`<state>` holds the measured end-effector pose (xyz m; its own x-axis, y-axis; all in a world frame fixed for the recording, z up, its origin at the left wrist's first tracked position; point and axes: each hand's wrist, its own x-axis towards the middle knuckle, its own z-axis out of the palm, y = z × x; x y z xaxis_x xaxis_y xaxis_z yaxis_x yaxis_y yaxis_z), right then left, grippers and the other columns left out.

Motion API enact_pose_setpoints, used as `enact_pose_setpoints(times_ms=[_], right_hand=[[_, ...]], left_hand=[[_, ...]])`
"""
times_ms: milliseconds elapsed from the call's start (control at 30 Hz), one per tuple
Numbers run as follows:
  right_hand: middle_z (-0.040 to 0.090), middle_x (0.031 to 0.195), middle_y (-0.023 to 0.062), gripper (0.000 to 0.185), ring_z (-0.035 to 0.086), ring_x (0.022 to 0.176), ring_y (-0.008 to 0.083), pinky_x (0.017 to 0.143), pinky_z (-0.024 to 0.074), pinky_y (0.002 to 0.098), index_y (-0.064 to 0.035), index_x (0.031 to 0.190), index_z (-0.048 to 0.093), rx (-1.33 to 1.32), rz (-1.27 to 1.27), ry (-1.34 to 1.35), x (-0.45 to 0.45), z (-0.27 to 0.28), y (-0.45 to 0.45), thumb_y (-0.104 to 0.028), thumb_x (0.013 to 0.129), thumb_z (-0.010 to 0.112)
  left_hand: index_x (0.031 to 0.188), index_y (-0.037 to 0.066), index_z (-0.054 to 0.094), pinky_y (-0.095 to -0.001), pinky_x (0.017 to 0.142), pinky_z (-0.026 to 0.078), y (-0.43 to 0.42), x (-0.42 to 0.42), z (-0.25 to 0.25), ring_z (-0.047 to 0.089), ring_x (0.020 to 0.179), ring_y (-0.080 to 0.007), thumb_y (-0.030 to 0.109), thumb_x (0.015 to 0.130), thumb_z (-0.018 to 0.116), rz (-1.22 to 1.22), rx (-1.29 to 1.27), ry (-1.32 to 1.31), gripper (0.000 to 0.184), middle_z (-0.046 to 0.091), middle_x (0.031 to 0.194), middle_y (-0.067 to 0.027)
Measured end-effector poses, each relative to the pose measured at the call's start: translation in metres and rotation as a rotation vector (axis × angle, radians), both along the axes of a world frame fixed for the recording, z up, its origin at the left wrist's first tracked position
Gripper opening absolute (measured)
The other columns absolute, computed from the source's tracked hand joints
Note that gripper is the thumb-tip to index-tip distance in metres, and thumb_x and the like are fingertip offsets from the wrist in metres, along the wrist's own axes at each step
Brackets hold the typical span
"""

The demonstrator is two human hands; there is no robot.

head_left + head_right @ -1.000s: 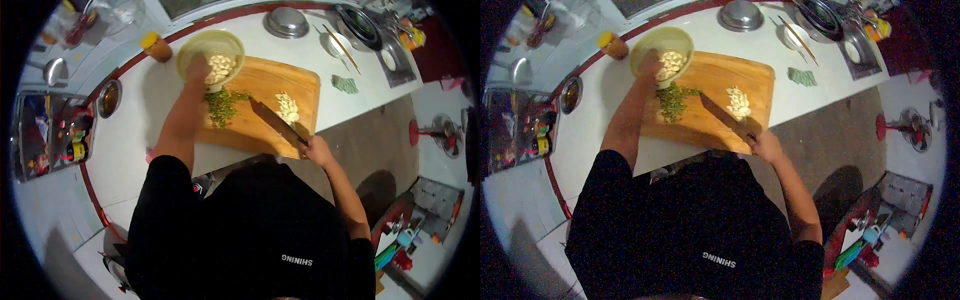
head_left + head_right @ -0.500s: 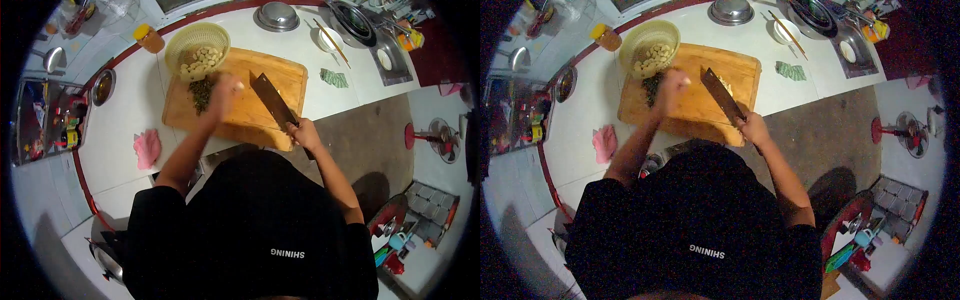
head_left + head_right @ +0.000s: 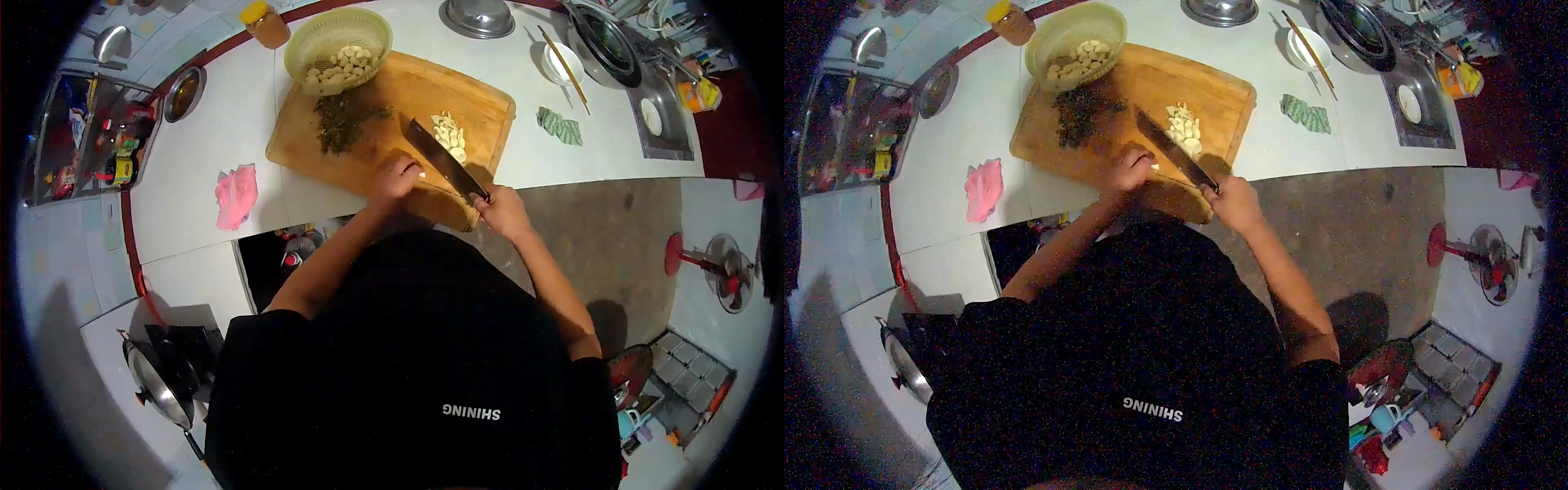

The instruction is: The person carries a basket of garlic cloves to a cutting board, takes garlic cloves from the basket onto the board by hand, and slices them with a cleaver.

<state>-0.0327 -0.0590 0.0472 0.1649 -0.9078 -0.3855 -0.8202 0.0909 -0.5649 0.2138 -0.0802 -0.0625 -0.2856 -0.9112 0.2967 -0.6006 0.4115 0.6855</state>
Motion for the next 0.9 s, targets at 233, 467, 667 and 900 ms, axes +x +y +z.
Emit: enact_pose_setpoints(times_ms=[233, 467, 667, 900], right_hand=[[0.062, 0.070, 0.0198, 0.027, 0.061, 0.071, 0.0386, 0.064, 0.0484, 0.0456, -0.0026, 0.087, 0.061, -0.108, 0.154, 0.156, 0.005, 0.028, 0.002, -0.030, 0.087, 0.060], [0.062, 0.068, 0.0180, 0.026, 0.062, 0.067, 0.0350, 0.061, 0.0482, 0.0433, -0.0033, 0.091, 0.063, -0.144, 0.117, 0.092, 0.012, 0.027, -0.001, -0.029, 0.088, 0.059], [0.059, 0.057, 0.0086, 0.026, 0.058, 0.050, 0.0183, 0.051, 0.0451, 0.0328, -0.0025, 0.093, 0.064, -0.005, 0.027, -0.004, 0.010, 0.015, -0.002, -0.028, 0.091, 0.059], [0.058, 0.056, 0.0082, 0.025, 0.057, 0.048, 0.0163, 0.049, 0.0442, 0.0316, -0.0008, 0.094, 0.063, -0.042, 0.052, -0.024, 0.011, 0.010, 0.001, -0.026, 0.090, 0.060]], left_hand=[[0.098, 0.008, 0.060, -0.0384, 0.068, 0.051, -0.007, 0.001, -0.010, 0.061, 0.084, -0.0310, 0.006, 0.079, 0.058, -0.009, 0.174, -0.072, 0.020, 0.060, 0.096, -0.0098], [0.099, 0.004, 0.057, -0.0382, 0.066, 0.049, -0.002, -0.003, -0.020, 0.058, 0.079, -0.0315, 0.006, 0.078, 0.060, 0.101, 0.180, 0.166, 0.021, 0.057, 0.092, -0.0125], [0.107, 0.002, 0.051, -0.0312, 0.069, 0.045, 0.005, -0.003, -0.011, 0.050, 0.071, -0.0244, 0.001, 0.081, 0.054, 0.172, -0.041, 0.203, 0.026, 0.050, 0.094, -0.0128], [0.107, 0.006, 0.052, -0.0411, 0.069, 0.047, 0.020, 0.007, 0.021, 0.055, 0.077, -0.0319, -0.001, 0.075, 0.059, 0.312, 0.147, 0.292, 0.034, 0.055, 0.092, -0.0147]])
